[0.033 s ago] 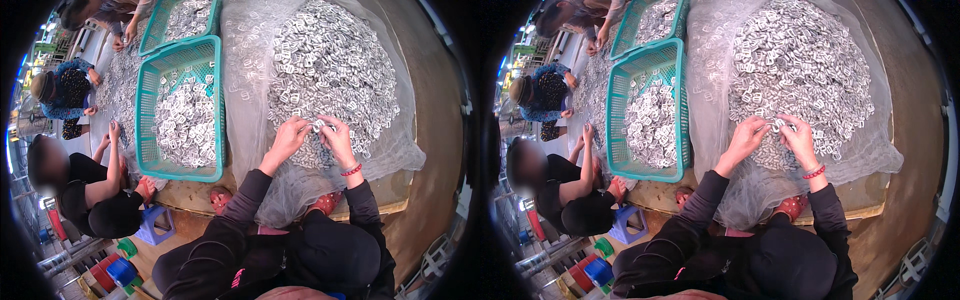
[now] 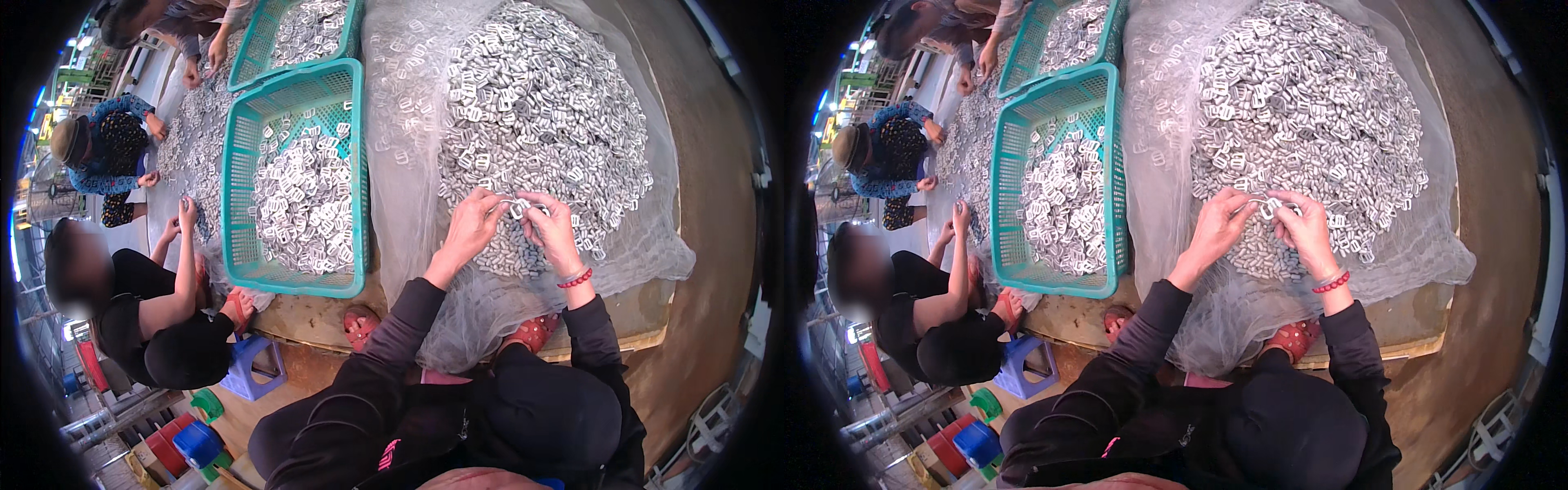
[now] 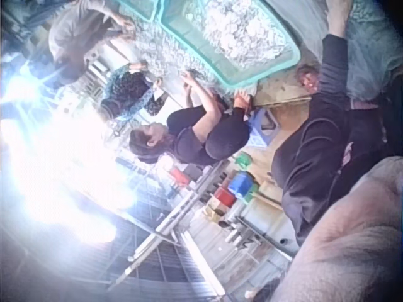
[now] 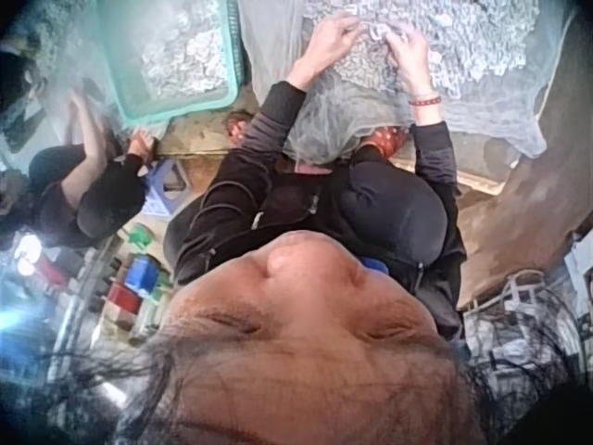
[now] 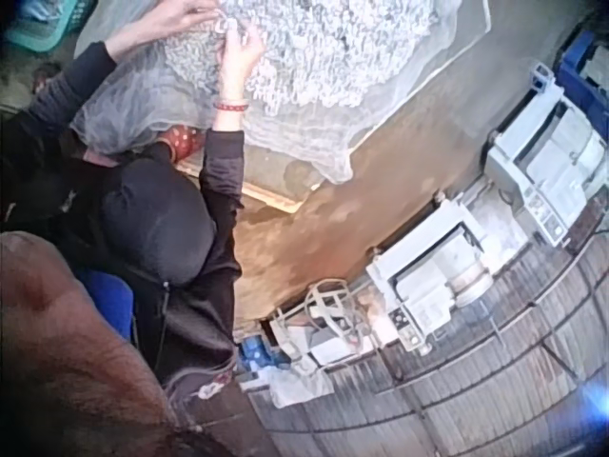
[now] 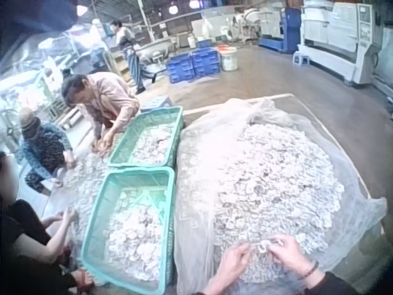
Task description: The person sits at a workstation and repeatedly picks small white plastic fasteners from a large pile on a mesh sheet, inspecting them by hand and placing them into a green basket. The process is repetitive and continues throughout the clip.
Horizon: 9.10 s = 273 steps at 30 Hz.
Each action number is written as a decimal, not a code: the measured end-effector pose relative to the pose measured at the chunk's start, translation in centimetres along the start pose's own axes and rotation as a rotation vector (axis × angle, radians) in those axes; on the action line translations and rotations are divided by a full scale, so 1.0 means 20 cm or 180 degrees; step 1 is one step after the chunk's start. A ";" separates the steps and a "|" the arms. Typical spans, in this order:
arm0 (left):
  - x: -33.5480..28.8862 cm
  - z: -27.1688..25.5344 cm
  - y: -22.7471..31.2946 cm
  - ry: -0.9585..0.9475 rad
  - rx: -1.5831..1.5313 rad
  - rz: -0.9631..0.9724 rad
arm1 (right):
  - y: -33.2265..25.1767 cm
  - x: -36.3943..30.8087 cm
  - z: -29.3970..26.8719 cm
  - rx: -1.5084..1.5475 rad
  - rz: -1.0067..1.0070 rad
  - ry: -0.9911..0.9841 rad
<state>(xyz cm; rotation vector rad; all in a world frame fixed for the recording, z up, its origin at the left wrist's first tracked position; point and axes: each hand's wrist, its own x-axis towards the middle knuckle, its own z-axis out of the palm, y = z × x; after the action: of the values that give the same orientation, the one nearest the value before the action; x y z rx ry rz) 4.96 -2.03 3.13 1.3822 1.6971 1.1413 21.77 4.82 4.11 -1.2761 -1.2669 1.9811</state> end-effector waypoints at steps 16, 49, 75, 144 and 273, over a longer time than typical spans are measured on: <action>-0.07 0.09 -0.09 0.1118 -0.4323 -0.2211 | -0.18 -0.11 0.11 -0.0470 0.0311 -0.1592; 0.32 0.09 -0.18 -0.0908 0.1419 0.0959 | 0.16 0.21 -0.12 -0.1164 -0.0592 0.0202; 0.14 -0.26 0.00 -0.1211 0.0144 -0.0795 | -0.08 0.08 0.05 0.0346 -0.0026 -0.0855; -0.06 0.02 -0.10 -0.0377 -0.4592 -0.1502 | -0.11 -0.05 0.13 -0.0867 -0.1483 -0.0291; 0.09 0.07 -0.24 0.0005 0.1425 -0.0528 | 0.22 0.17 -0.23 0.0216 -0.0203 0.0348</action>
<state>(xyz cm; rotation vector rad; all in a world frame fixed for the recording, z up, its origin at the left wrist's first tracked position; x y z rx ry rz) 3.93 -0.35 -1.87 1.4597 2.1110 0.6942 24.55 7.43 -1.97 -1.2770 -1.1642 1.8674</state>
